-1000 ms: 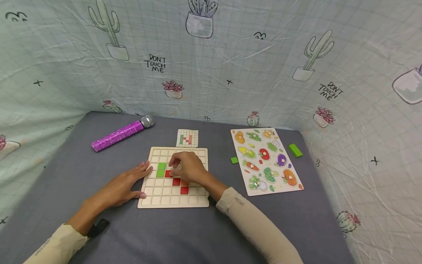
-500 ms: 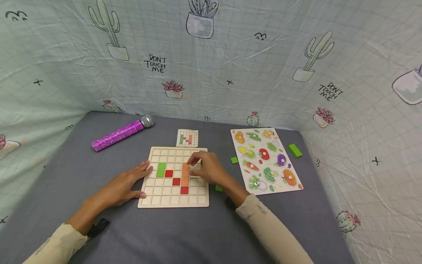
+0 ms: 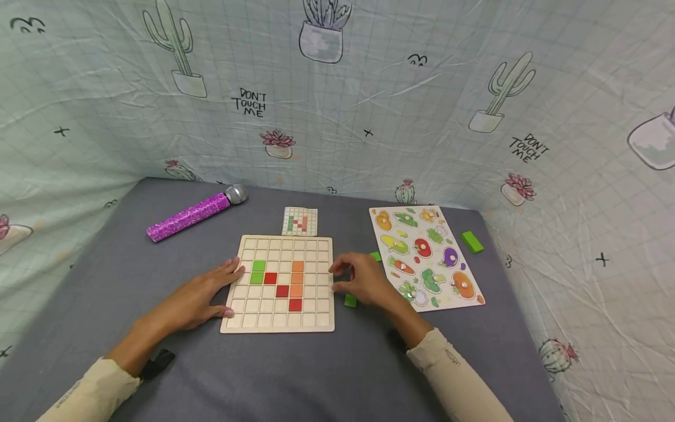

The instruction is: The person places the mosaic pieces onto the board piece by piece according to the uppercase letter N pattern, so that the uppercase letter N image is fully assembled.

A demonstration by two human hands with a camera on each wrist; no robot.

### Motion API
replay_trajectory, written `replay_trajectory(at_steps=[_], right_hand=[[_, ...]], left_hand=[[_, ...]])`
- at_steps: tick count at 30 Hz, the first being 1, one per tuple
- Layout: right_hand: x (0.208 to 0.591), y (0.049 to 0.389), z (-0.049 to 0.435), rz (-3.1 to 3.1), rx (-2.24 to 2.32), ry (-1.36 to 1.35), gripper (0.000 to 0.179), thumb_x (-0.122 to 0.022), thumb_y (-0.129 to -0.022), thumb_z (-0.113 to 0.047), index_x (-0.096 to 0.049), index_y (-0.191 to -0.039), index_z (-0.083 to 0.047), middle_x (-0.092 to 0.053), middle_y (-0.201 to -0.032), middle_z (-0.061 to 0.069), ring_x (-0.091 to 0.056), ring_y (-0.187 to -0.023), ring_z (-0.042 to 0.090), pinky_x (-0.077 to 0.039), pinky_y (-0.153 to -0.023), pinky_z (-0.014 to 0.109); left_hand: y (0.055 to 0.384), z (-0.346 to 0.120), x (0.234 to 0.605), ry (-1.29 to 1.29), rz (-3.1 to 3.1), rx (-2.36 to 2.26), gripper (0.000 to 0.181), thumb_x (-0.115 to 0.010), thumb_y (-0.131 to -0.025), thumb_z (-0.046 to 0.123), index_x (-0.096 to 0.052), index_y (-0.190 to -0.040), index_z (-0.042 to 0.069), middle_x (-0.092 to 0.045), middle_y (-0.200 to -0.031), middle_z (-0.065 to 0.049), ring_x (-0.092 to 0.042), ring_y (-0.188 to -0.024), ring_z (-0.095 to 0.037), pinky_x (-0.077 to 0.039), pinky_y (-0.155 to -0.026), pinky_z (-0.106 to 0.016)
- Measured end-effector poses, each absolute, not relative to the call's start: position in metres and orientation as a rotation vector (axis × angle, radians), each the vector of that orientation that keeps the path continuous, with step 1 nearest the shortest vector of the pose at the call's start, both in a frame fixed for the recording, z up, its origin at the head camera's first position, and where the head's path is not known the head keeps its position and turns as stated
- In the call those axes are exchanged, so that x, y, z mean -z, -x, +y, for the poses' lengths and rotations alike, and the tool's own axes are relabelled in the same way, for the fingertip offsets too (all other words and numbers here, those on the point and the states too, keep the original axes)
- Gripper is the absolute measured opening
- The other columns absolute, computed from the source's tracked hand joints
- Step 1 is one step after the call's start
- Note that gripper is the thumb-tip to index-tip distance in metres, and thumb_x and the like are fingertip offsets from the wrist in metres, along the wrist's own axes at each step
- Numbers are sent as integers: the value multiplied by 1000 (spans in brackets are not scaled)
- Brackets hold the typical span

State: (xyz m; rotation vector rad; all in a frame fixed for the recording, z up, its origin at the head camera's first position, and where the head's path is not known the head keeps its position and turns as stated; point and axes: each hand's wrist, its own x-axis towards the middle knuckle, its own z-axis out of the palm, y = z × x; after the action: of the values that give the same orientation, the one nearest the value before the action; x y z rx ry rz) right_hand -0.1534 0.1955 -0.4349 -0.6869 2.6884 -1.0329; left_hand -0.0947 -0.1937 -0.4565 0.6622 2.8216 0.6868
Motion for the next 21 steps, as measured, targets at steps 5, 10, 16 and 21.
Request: replay_trajectory(at_steps=[5,10,16,21], right_hand=[[441,147,210,2691,987,686,30,-94,-82,-15,-78,-107,-13,-76,-100,4,-55,-68,10,-48,-62,24],[447,142,219,2681,967,683,31,-95,-81,-16,-79,-107,-14,-75,-96,3,-55,-65,10,-47,-60,24],[450,139,227,2672,904,648,32,-96,-78,-15,-79,-105,-16,-73,-91,-1,-54,-67,8,-46,-61,24],[454,139,230,2673,873,691,30,-96,-78,-12,-79,-102,-14,-71,-86,-1,-57,-70,10,-46,-63,23]], left_hand=[[95,-194,458,-670,2823,-696,94,-91,-83,25,-44,-159,-3,-31,-171,-25,-33,-157,-49,-37,-121,-66],[95,-194,458,-674,2829,-698,94,-91,-83,25,-44,-159,-3,-31,-171,-25,-33,-157,-49,-37,-121,-66],[95,-193,457,-668,2826,-687,94,-91,-83,26,-44,-159,-2,-31,-172,-25,-33,-158,-49,-37,-121,-66],[94,-193,457,-661,2824,-688,94,-91,-83,26,-44,-159,-2,-31,-172,-25,-33,-158,-49,-37,-121,-66]])
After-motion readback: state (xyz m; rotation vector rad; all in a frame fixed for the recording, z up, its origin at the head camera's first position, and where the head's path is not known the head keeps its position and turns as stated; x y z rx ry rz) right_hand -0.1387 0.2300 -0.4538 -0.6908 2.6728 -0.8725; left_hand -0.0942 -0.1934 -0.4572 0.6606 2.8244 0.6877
